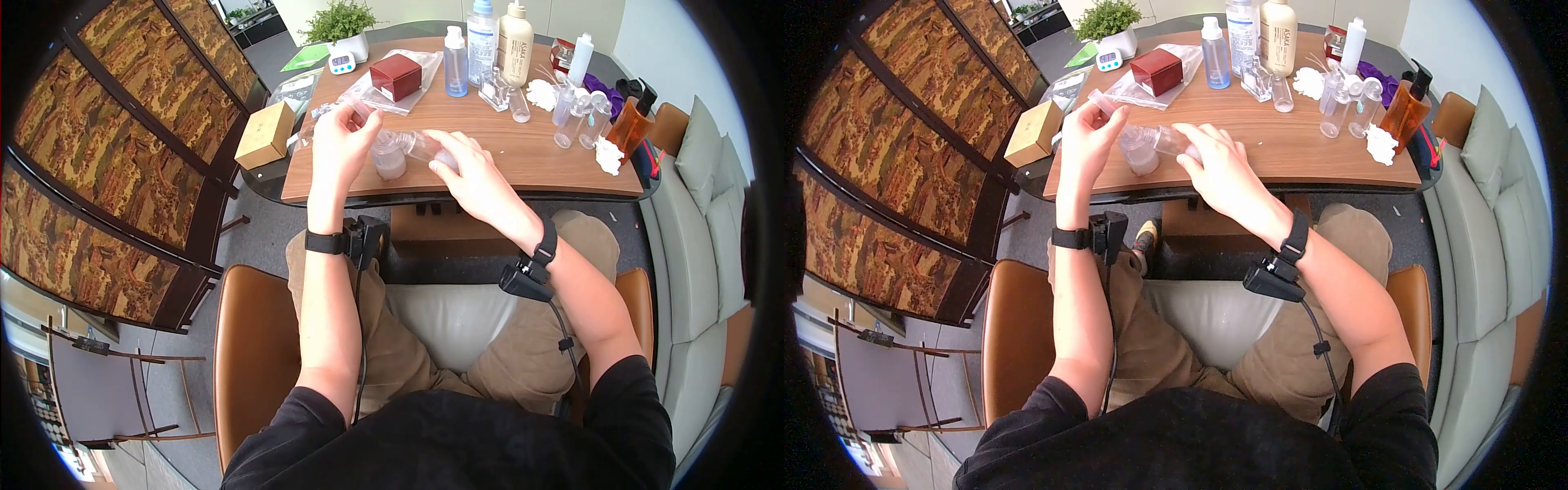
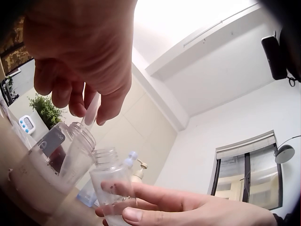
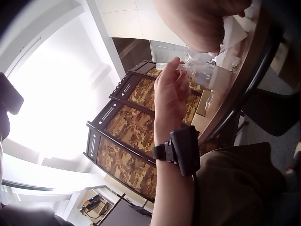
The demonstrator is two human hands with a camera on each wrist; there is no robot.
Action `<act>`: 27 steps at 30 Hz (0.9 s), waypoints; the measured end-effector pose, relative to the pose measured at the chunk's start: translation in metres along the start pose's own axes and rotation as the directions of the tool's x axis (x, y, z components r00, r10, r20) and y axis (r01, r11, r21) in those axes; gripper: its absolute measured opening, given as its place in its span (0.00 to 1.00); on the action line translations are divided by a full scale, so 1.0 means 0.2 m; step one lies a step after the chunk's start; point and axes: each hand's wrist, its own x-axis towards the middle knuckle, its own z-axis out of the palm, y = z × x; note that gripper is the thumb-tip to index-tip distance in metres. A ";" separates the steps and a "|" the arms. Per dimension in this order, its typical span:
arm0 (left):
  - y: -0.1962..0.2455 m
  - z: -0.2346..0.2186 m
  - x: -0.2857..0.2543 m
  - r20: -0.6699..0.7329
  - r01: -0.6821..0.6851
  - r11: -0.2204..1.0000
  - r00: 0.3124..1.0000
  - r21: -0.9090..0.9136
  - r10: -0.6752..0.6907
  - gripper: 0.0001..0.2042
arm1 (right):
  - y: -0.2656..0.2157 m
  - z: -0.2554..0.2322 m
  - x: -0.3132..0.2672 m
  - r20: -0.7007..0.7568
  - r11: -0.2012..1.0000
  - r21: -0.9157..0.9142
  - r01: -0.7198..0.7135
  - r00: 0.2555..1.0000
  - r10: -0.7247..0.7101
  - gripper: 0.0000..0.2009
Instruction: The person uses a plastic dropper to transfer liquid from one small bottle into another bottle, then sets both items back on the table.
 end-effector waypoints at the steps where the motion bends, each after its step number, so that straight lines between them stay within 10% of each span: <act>1: 0.00 0.00 0.00 0.000 0.000 1.000 1.000 0.000 0.000 0.16 | 0.00 0.00 0.00 -0.007 1.000 0.000 0.008 1.000 -0.008 0.24; 27: 0.01 -0.02 0.00 0.044 0.028 1.000 0.999 -0.007 -0.028 0.16 | 0.00 0.00 0.00 0.001 1.000 -0.025 -0.013 1.000 0.013 0.24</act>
